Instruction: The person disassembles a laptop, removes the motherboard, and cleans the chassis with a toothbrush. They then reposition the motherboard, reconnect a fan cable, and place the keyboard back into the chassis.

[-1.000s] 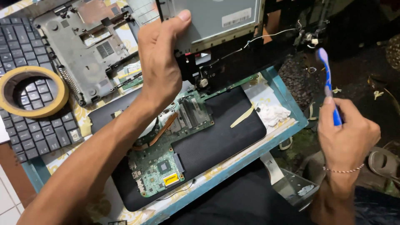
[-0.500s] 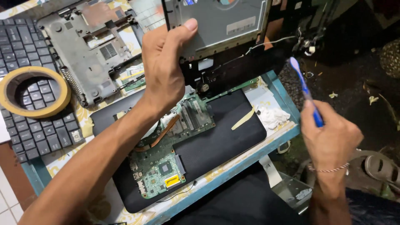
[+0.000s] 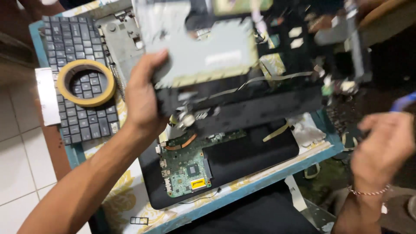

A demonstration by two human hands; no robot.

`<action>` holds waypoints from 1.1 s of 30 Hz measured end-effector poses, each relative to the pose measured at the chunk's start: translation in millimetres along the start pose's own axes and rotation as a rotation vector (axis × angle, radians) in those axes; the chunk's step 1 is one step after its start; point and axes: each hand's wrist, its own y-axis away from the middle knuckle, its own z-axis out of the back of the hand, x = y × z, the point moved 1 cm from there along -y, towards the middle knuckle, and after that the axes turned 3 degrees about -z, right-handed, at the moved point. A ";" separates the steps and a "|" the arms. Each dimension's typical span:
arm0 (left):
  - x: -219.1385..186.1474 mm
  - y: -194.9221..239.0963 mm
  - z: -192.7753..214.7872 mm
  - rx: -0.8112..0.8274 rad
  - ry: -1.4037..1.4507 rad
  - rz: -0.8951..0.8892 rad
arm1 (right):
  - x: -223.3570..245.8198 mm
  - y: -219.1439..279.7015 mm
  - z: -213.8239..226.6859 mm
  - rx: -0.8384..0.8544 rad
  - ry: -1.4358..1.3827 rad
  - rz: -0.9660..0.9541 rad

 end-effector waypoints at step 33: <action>-41.6 32.0 70.7 0.164 -1.897 -0.280 | 60.7 4.3 -21.4 0.300 0.378 0.165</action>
